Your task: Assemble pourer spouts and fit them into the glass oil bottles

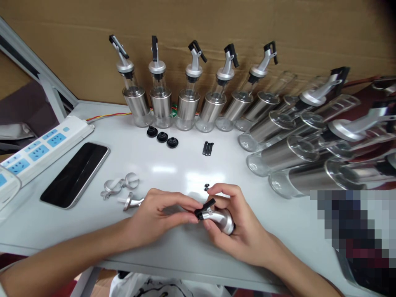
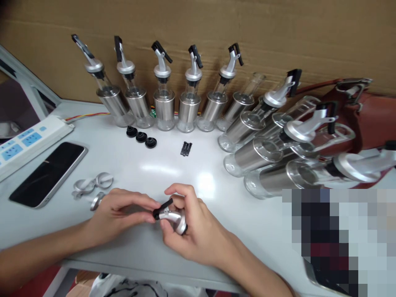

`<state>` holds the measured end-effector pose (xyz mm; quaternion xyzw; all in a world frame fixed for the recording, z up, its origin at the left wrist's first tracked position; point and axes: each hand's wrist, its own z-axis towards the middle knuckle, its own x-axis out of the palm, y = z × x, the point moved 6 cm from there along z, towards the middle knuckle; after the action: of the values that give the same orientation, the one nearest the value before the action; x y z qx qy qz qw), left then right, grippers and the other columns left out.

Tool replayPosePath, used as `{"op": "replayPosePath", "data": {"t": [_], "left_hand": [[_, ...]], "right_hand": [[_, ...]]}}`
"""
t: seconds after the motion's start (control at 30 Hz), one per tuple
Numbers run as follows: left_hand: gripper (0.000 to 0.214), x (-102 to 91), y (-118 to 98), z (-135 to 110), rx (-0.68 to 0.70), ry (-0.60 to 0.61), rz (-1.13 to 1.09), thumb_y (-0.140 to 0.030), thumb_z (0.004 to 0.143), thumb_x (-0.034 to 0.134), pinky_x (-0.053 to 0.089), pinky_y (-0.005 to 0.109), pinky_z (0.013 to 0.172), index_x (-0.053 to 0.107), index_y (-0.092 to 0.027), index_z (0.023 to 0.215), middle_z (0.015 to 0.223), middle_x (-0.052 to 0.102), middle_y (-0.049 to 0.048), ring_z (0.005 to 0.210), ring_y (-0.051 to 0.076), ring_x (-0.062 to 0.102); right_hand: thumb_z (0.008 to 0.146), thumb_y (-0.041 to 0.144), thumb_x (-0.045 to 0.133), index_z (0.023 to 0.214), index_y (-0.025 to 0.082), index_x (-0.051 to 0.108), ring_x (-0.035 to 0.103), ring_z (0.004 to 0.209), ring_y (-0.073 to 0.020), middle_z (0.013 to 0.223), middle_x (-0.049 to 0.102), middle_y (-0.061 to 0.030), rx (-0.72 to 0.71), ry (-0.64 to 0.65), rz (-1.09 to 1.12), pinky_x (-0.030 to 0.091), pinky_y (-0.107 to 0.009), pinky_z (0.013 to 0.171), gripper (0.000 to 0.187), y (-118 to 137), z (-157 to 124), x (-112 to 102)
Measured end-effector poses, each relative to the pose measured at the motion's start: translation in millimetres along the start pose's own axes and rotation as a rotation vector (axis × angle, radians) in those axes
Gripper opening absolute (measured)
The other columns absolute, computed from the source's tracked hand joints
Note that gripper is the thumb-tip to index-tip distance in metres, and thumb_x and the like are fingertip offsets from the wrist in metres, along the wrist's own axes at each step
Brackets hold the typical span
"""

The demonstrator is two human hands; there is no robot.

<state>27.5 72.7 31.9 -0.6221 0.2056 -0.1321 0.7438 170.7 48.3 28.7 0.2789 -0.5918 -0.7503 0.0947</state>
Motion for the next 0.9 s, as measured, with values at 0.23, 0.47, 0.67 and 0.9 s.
{"op": "replayPosePath", "data": {"t": [0.23, 0.47, 0.67, 0.9], "left_hand": [[0.020, 2.7, 5.4, 1.2, -0.069, -0.007, -0.087, -0.007, 0.074, 0.077, 0.055, 0.013, 0.071, 0.077, -0.021, 0.089, 0.083, 0.079, 0.0008, 0.075, 0.011, 0.073], [0.008, 6.3, 1.3, 0.9, 0.048, 0.076, -0.177, -0.015, 0.082, 0.073, 0.055, 0.019, 0.066, 0.077, -0.018, 0.088, 0.082, 0.077, 0.0055, 0.072, 0.012, 0.070], [0.006, 5.3, 1.4, 1.9, 0.032, 0.079, -0.156, -0.020, 0.083, 0.072, 0.056, 0.022, 0.065, 0.077, -0.017, 0.085, 0.081, 0.077, 0.0073, 0.072, 0.014, 0.070], [0.004, 4.0, 2.9, 2.2, 0.006, 0.028, -0.155, -0.013, 0.081, 0.071, 0.057, 0.023, 0.066, 0.075, -0.015, 0.083, 0.083, 0.077, 0.0086, 0.073, 0.014, 0.071]], "right_hand": [[0.086, 0.009, 0.049, 0.109, 0.028, 0.030, 0.045, 0.053, -0.0078, 0.072, 0.049, 0.0064, -0.014, -0.008, -0.075, 0.033, -0.017, 0.048, 0.035, 4.3, 1.3, -2.5], [0.085, 0.009, 0.050, 0.101, 0.025, 0.031, 0.041, 0.048, -0.0064, 0.070, 0.052, 0.0062, -0.023, 0.010, -0.061, 0.032, -0.016, 0.044, 0.030, 5.7, 0.9, -0.8], [0.084, 0.010, 0.051, 0.103, 0.025, 0.030, 0.043, 0.048, -0.0070, 0.068, 0.051, 0.0067, -0.042, -0.013, -0.106, 0.034, -0.016, 0.044, 0.032, 6.3, 2.0, -1.6], [0.086, 0.011, 0.049, 0.121, 0.022, 0.026, 0.055, 0.056, -0.0102, 0.076, 0.058, 0.0015, -0.087, -0.050, -0.220, 0.045, -0.020, 0.051, 0.043, 6.1, 2.8, -4.4]]}}
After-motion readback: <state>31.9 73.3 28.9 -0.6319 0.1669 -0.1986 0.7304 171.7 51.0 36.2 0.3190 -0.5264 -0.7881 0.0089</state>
